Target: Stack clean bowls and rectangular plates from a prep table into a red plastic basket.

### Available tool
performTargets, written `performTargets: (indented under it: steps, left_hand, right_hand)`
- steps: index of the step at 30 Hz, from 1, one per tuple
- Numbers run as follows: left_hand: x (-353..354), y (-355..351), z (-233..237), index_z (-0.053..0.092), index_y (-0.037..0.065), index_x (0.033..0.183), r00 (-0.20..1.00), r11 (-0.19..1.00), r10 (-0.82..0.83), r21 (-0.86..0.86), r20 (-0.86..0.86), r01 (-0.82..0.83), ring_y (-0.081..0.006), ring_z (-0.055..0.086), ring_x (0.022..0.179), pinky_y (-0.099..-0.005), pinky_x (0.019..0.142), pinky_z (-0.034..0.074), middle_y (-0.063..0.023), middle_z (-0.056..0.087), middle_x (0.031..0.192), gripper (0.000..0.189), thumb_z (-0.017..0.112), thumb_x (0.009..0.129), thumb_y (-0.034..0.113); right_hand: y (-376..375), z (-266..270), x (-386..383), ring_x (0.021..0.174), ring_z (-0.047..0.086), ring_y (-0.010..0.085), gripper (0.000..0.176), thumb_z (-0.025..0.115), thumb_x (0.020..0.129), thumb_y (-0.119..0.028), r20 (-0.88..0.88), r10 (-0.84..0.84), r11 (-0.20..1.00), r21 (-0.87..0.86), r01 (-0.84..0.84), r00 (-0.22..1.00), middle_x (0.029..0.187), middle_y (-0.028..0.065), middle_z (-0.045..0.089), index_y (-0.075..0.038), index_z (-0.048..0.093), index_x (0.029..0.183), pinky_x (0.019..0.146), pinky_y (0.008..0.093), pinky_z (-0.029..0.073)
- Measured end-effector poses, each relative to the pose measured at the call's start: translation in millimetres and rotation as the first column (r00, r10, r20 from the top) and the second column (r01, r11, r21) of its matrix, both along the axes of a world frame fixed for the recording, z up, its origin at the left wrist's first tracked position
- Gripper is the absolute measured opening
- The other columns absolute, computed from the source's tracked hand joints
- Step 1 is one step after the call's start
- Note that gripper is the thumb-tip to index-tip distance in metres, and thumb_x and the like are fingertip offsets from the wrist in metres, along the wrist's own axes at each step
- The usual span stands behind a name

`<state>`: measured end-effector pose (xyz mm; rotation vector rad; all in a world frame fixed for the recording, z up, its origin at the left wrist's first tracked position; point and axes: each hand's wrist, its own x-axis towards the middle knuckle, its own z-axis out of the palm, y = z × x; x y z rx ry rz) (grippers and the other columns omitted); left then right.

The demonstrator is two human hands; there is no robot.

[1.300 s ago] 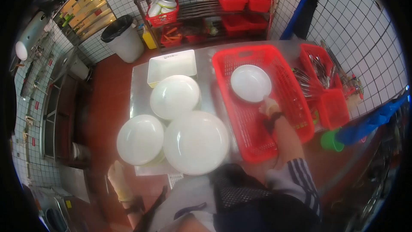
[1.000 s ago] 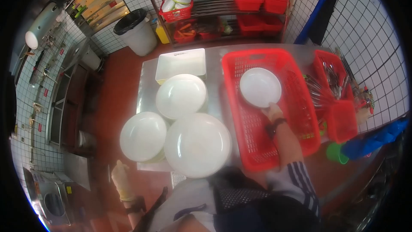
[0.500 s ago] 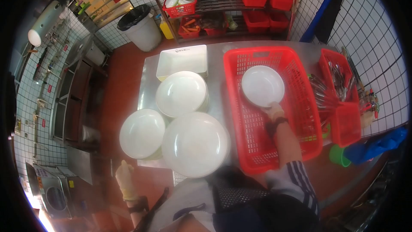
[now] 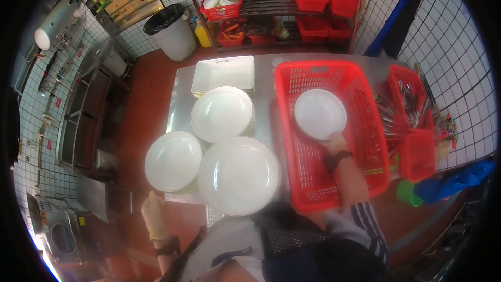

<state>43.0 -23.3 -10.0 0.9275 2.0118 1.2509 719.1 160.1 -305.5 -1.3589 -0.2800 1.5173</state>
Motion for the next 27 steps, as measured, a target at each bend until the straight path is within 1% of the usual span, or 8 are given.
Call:
performTargets:
  steps: [6,9,12,16,17,18,26,27]
  left_hand:
    - [4,7,-1,0.041,0.009,0.064,0.995,0.994,-0.041,0.106,0.096,0.031,-0.0061,0.028,0.062,-0.0268,0.056,0.024,0.0066,0.034,0.064,0.047,0.05,0.106,0.028]
    - [-7,10,-10,0.043,0.008,0.065,0.993,0.996,-0.057,0.072,0.102,0.05,-0.0059,0.029,0.062,-0.0266,0.056,0.025,0.0062,0.036,0.065,0.045,0.05,0.106,0.027]
    - [-15,14,-15,0.045,0.007,0.066,0.998,0.998,-0.055,-0.009,0.007,0.055,-0.0059,0.031,0.062,-0.0265,0.056,0.027,0.0054,0.039,0.065,0.045,0.05,0.106,0.027]
    - [-16,20,-14,0.047,0.005,0.067,0.997,0.999,-0.046,0.019,0.056,0.045,-0.0071,0.036,0.065,-0.0271,0.059,0.032,0.0036,0.044,0.067,0.046,0.05,0.106,0.029]
    - [-15,22,-14,0.047,0.005,0.067,1.0,1.0,-0.014,0.018,0.017,0.014,-0.0076,0.037,0.065,-0.0273,0.06,0.033,0.0034,0.044,0.067,0.046,0.05,0.106,0.029]
    - [-19,23,-18,0.047,0.005,0.067,1.0,1.0,-0.016,0.018,0.022,0.016,-0.0076,0.037,0.065,-0.0273,0.06,0.033,0.0034,0.044,0.067,0.046,0.05,0.106,0.029]
    - [-53,37,-37,0.047,0.007,0.068,0.975,0.985,0.008,0.166,0.221,-0.046,-0.0084,0.036,0.065,-0.0271,0.061,0.033,0.0045,0.043,0.068,0.045,0.051,0.106,0.031]
    - [-54,40,-38,0.047,0.007,0.068,0.974,0.985,-0.001,0.167,0.226,-0.037,-0.0084,0.036,0.065,-0.0271,0.061,0.033,0.0045,0.043,0.068,0.045,0.051,0.106,0.031]
  right_hand:
    - [-15,36,-17,0.122,0.051,0.0501,0.047,0.039,0.083,-0.002,0.071,-0.149,0.986,-0.06,0.153,0.986,0.13,0.03,0.051,0.013,0.041,0.127,0.101,0.0616,0.052]
    - [-17,18,-3,0.122,0.052,0.0498,0.05,0.039,0.083,-0.003,0.112,-0.129,0.987,-0.082,0.138,0.985,0.13,0.0311,0.05,0.014,0.039,0.13,0.096,0.061,0.055]
    - [-28,65,-22,0.123,0.051,0.0505,0.053,0.039,0.082,-0.003,0.109,-0.143,0.984,-0.094,0.154,0.984,0.133,0.0326,0.048,0.015,0.037,0.132,0.095,0.0608,0.056]
    - [-38,19,33,0.123,0.05,0.0516,0.055,0.039,0.082,-0.004,0.066,-0.09,0.995,-0.03,0.092,0.994,0.133,0.0334,0.048,0.014,0.037,0.134,0.095,0.0628,0.055]
    - [-41,-2,63,0.123,0.05,0.0518,0.056,0.04,0.081,-0.004,0.53,0.266,0.958,-0.049,-0.284,0.805,0.133,0.033,0.048,0.014,0.037,0.134,0.095,0.0641,0.055]
    - [-43,-12,78,0.124,0.05,0.052,0.057,0.04,0.08,-0.004,0.825,0.473,0.791,-0.242,-0.563,0.31,0.132,0.0326,0.048,0.013,0.036,0.135,0.095,0.0655,0.054]
    - [-64,124,41,0.115,0.057,0.0498,0.052,0.044,0.075,-0.004,0.679,0.191,0.9,0.167,-0.402,0.709,0.123,0.0288,0.053,0.01,0.043,0.126,0.092,0.0651,0.055]
    - [-64,169,9,0.115,0.057,0.0478,0.052,0.044,0.075,-0.004,0.471,0.026,0.977,0.174,-0.122,0.882,0.122,0.0274,0.055,0.01,0.043,0.126,0.092,0.0631,0.056]
